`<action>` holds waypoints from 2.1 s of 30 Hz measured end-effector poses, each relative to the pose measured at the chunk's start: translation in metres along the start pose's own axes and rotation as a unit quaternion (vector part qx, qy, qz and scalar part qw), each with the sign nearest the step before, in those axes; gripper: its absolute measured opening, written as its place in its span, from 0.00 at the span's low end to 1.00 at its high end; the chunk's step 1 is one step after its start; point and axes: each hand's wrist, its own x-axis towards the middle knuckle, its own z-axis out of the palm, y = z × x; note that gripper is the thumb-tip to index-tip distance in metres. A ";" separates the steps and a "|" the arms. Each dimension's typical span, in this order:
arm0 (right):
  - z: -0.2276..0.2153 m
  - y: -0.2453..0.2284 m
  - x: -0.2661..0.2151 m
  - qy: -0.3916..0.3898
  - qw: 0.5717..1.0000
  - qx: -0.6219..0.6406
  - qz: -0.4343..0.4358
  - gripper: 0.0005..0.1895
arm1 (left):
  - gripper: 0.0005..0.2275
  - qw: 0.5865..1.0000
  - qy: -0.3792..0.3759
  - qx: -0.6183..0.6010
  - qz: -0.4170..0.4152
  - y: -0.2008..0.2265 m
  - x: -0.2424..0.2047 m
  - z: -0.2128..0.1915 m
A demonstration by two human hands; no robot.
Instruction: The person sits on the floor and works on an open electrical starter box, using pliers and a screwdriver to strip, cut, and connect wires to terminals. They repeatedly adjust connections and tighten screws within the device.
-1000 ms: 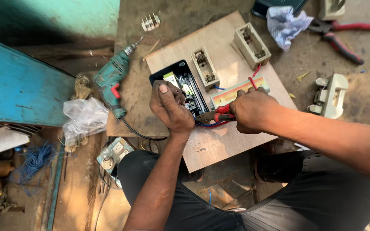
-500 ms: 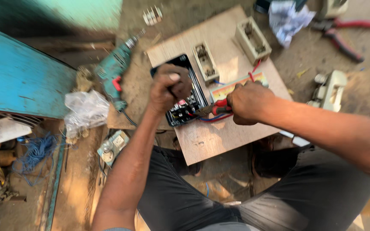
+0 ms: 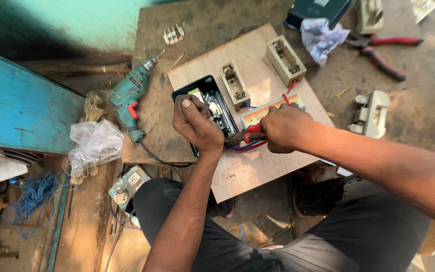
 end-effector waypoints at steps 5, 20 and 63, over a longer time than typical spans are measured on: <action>-0.001 0.004 0.004 -0.008 1.000 -0.016 -0.013 0.11 | 0.20 0.998 -0.057 0.008 0.003 -0.024 -0.010 -0.016; 0.002 0.003 0.001 0.037 0.999 -0.024 -0.002 0.12 | 0.18 0.994 -0.092 0.034 0.042 0.005 -0.001 0.005; -0.027 -0.057 -0.035 -0.055 0.972 -0.228 0.011 0.20 | 0.15 0.963 -0.210 -0.142 -0.093 0.011 0.018 -0.070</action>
